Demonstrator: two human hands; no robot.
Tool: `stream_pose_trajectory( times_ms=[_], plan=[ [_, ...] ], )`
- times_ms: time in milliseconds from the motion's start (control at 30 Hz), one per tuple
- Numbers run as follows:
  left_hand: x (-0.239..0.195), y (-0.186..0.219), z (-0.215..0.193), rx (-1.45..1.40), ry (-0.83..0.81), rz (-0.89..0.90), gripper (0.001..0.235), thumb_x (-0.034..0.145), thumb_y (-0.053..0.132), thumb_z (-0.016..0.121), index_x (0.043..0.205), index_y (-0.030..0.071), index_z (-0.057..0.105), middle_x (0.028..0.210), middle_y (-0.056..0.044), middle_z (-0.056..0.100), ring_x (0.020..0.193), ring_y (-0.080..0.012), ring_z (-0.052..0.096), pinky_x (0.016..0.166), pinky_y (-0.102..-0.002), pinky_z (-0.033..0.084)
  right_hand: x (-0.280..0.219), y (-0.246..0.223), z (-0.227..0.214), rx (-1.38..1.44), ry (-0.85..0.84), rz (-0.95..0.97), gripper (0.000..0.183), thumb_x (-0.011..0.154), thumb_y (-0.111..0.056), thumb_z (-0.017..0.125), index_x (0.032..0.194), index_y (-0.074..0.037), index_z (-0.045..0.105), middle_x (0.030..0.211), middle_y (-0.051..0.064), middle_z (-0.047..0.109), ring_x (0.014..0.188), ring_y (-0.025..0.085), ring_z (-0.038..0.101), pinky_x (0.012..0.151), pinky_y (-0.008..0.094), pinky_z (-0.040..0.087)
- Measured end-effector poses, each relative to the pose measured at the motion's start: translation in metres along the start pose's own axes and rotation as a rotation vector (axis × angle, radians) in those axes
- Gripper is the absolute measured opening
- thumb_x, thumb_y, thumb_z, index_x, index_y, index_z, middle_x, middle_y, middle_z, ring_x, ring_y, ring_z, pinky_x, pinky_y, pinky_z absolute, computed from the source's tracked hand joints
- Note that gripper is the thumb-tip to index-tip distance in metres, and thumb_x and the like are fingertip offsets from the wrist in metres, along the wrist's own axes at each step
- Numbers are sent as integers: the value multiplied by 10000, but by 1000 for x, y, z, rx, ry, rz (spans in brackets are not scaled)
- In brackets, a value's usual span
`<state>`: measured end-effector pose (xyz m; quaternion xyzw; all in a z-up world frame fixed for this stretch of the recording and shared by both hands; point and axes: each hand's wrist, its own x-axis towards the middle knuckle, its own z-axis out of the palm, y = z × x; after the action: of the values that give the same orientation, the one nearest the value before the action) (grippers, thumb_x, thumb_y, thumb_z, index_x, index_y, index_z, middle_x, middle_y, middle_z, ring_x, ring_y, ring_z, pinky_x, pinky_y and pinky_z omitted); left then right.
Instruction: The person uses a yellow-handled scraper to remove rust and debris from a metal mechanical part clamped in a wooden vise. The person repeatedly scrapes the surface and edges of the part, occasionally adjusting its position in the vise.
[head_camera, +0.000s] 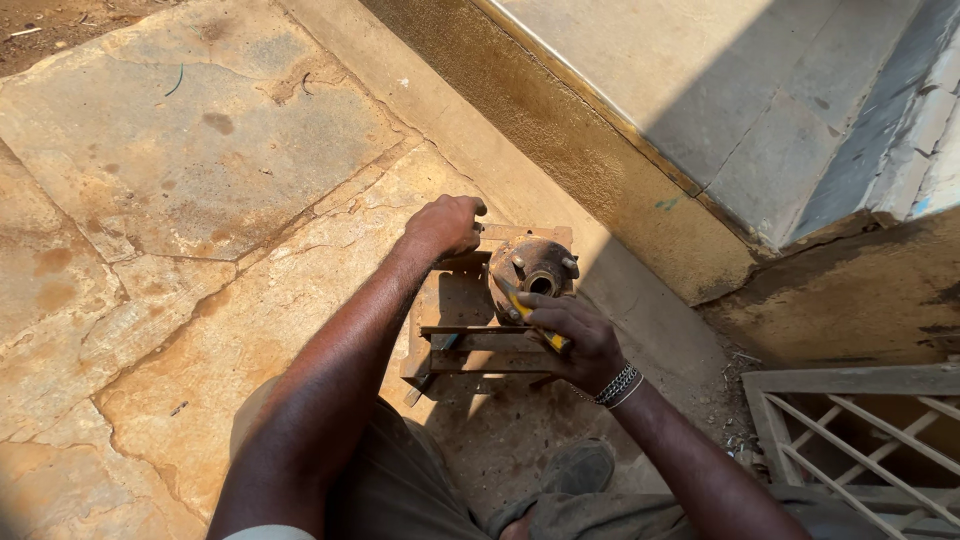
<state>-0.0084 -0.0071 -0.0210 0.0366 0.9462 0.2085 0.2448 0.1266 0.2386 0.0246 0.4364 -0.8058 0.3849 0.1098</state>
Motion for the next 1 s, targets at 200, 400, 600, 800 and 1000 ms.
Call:
stream_pose_trajectory(
  times_ms=[200, 400, 600, 800, 1000],
  plan=[
    [-1, 0, -2, -7, -4, -10, 441, 1017, 289, 625, 1450, 227, 568, 1366, -98, 669, 1252, -253, 646, 1108, -460, 521, -6, 5, 4, 24, 77, 169, 263, 897, -74, 796, 1125, -90, 667, 1297, 109, 721, 1146, 275, 758, 957, 388, 633],
    [0, 5, -1, 55, -12, -36, 512, 971, 266, 689, 1459, 246, 532, 1409, -133, 574, 1271, -281, 591, 1088, -475, 504, -15, 6, 11, -88, -108, 325, 296, 833, -112, 850, 1084, -86, 695, 1186, 100, 771, 1046, 270, 759, 885, 390, 613],
    [-1, 1, 4, -18, -5, 13, 467, 994, 283, 671, 1445, 210, 573, 1337, -109, 684, 1209, -241, 674, 1095, -470, 524, -15, 8, 4, -11, -14, 115, 298, 872, -113, 799, 1138, -106, 664, 1302, 115, 733, 1167, 272, 730, 948, 413, 600],
    [-3, 2, 6, 37, -22, 1, 475, 975, 270, 694, 1436, 239, 579, 1347, -94, 666, 1220, -240, 656, 1105, -480, 507, -16, 11, -10, -2, 37, 75, 348, 866, -174, 820, 1162, -127, 644, 1316, 118, 700, 1137, 261, 734, 935, 364, 624],
    [-8, 14, -2, 56, -22, -3, 553, 926, 298, 758, 1443, 264, 562, 1410, -77, 614, 1290, -250, 596, 1115, -474, 495, -23, 10, -4, -181, -263, 206, 370, 887, -183, 845, 1204, -151, 658, 1157, 35, 753, 1036, 232, 743, 905, 380, 607]
  ],
)
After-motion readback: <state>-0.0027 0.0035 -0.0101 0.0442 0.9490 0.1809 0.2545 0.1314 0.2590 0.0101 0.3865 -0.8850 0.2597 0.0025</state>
